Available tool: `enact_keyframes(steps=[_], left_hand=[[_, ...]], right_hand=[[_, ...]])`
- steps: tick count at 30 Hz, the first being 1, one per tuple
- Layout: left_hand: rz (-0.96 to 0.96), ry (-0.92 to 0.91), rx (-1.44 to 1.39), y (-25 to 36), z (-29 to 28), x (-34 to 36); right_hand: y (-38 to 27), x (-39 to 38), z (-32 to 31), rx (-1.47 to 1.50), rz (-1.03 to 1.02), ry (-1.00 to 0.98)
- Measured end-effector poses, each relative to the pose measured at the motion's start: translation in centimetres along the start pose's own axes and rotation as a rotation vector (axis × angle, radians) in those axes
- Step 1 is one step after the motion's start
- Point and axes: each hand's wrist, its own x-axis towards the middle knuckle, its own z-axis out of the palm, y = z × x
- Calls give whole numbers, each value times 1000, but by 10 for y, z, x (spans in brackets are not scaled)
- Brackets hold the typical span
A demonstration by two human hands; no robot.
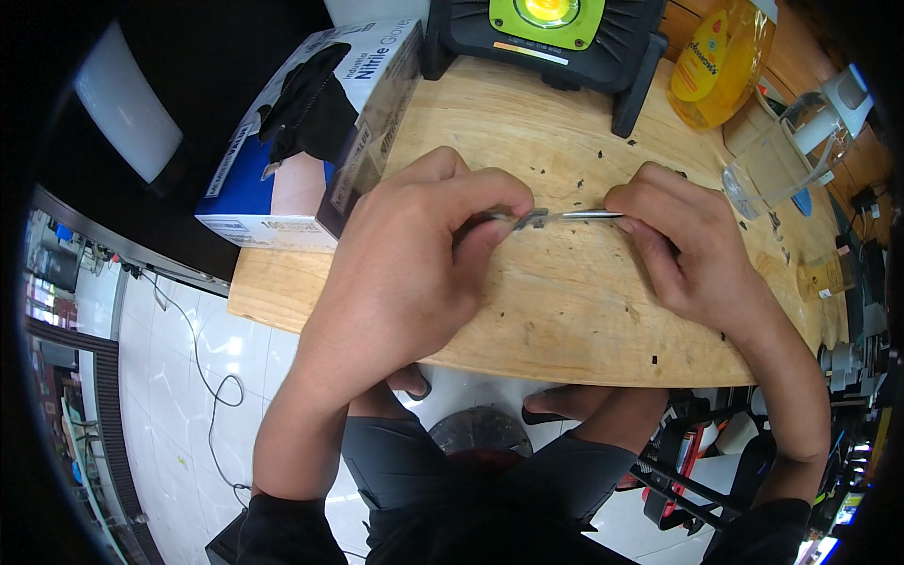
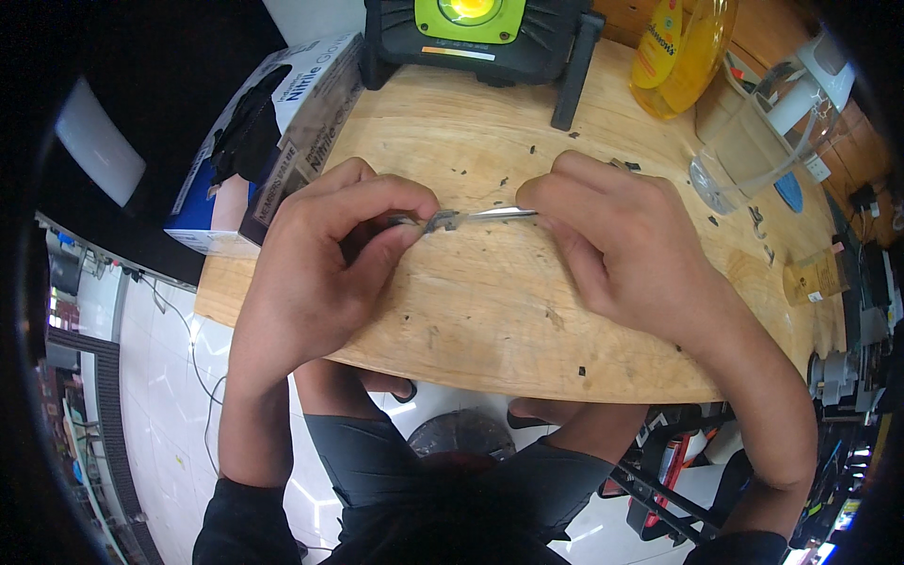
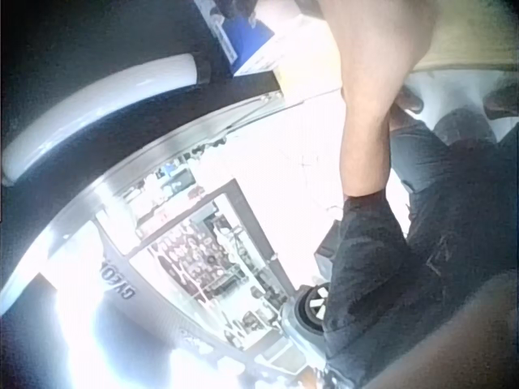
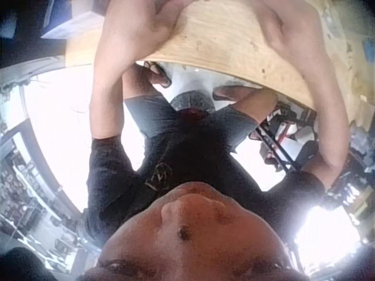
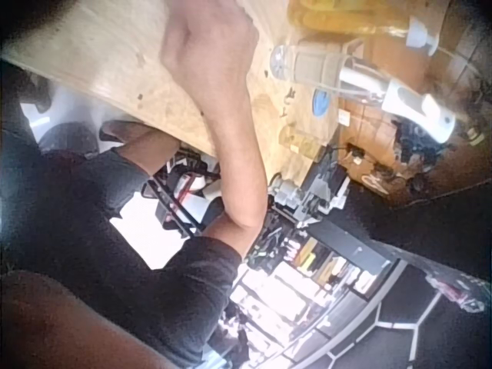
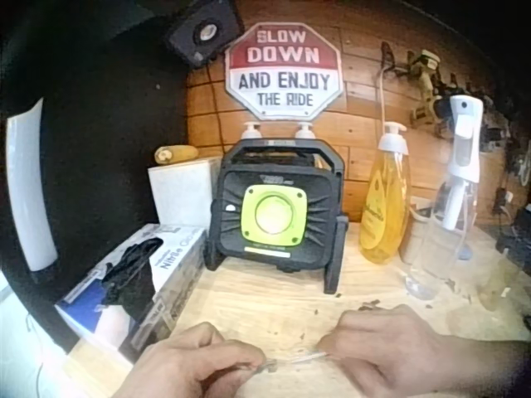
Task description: The person uses a metal file to smooth the edges of small metal components on a wooden workbench. They repeatedly pick up the parts, file specific edges, and inspect the results by hand.
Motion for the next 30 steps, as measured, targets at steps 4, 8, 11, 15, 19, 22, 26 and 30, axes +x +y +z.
enact_keyframes(steps=[4, 8, 11, 15, 19, 22, 26, 30], left_hand=[[-2, 6, 0, 0, 1, 0], [-8, 4, 0, 1, 1, 0], [11, 15, -9, -1, 2, 0], [20, 7, -17, -2, 2, 1], [22, -2, -12, -2, 2, 1], [28, -2, -11, -2, 1, 1], [32, 4, -8, -2, 1, 1], [42, -5, -21, -3, 1, 1]], right_hand=[[-2, 1, -1, -33, -13, -21], [-1, 1, -3, -38, -27, -16], [-1, 1, -1, -17, -41, 16], [-2, 2, -1, -18, -40, 26], [-2, 2, 2, 7, -40, 42], [-3, 3, 2, -7, -34, 30], [-5, 2, 0, 4, -11, -8], [-4, 3, 2, -5, -29, 26]])
